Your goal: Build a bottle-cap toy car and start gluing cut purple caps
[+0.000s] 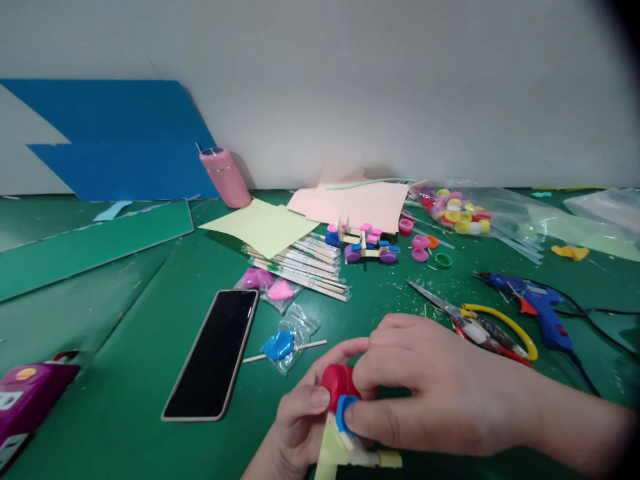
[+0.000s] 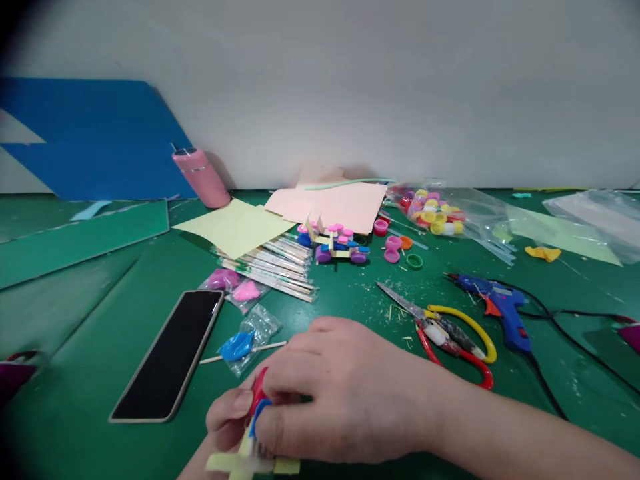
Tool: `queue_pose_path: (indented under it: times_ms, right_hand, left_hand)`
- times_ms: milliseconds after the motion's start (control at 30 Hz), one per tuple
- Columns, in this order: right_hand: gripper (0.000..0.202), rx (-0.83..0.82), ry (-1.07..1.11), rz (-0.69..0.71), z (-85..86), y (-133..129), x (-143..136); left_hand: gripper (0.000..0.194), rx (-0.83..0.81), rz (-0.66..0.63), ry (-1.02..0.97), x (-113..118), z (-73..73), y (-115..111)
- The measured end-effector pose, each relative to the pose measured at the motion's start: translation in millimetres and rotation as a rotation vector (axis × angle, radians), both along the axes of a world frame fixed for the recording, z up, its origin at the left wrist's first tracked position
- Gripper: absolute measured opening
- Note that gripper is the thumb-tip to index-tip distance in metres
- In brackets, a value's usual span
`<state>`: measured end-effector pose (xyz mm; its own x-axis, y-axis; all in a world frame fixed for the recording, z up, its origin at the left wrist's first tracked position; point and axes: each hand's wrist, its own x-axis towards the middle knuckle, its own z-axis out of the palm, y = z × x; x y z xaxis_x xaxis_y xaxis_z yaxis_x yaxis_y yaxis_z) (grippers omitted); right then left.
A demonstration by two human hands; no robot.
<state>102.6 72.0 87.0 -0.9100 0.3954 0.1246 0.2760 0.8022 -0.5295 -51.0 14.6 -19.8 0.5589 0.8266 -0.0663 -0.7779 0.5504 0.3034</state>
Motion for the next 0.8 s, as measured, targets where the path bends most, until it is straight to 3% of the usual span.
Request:
queue_pose_path:
  times_ms: [133, 200, 300, 400, 500, 567, 633, 700, 800]
  right_hand:
    - [0.014, -0.031, 0.096, -0.059, -5.1, 2.1, 10.1]
    - [0.022, -0.128, 0.169, -0.192, -13.6, 2.0, 14.9]
    - [0.016, -0.327, 0.21, -0.452, -34.7, 1.9, 21.3]
    - [0.018, -0.573, 0.238, -0.617, -58.5, 1.1, 29.3]
    - [0.027, -0.896, 0.321, -0.646, -76.3, -5.4, 39.6]
    - [0.035, -1.018, 0.363, -0.579, -84.6, -14.3, 44.8]
    - [0.051, -1.039, 0.358, -0.517, -90.8, -24.6, 45.7]
    - [0.068, -0.969, 0.309, -0.569, -94.5, -33.3, 40.7]
    - [0.062, -0.846, 0.282, -0.598, -93.5, -38.1, 27.4]
  left_hand:
    - [0.053, -0.002, 0.089, 0.03, -1.9, 3.4, 1.8]
    - [0.052, -0.005, 0.148, 0.068, -2.8, 4.2, 2.6]
    - [0.047, 0.005, 0.243, 0.138, -4.9, 4.8, 3.9]
    - [0.046, -0.033, 0.324, 0.198, -6.4, 5.6, 6.0]
    - [0.044, -0.108, 0.397, 0.295, -5.6, 7.4, 9.5]
    - [0.043, -0.156, 0.449, 0.348, -3.5, 9.1, 12.3]
    - [0.044, -0.182, 0.493, 0.382, -0.4, 10.6, 14.7]
    - [0.044, -0.183, 0.515, 0.411, 3.3, 11.2, 15.6]
    - [0.04, -0.162, 0.504, 0.465, 7.6, 9.8, 13.9]
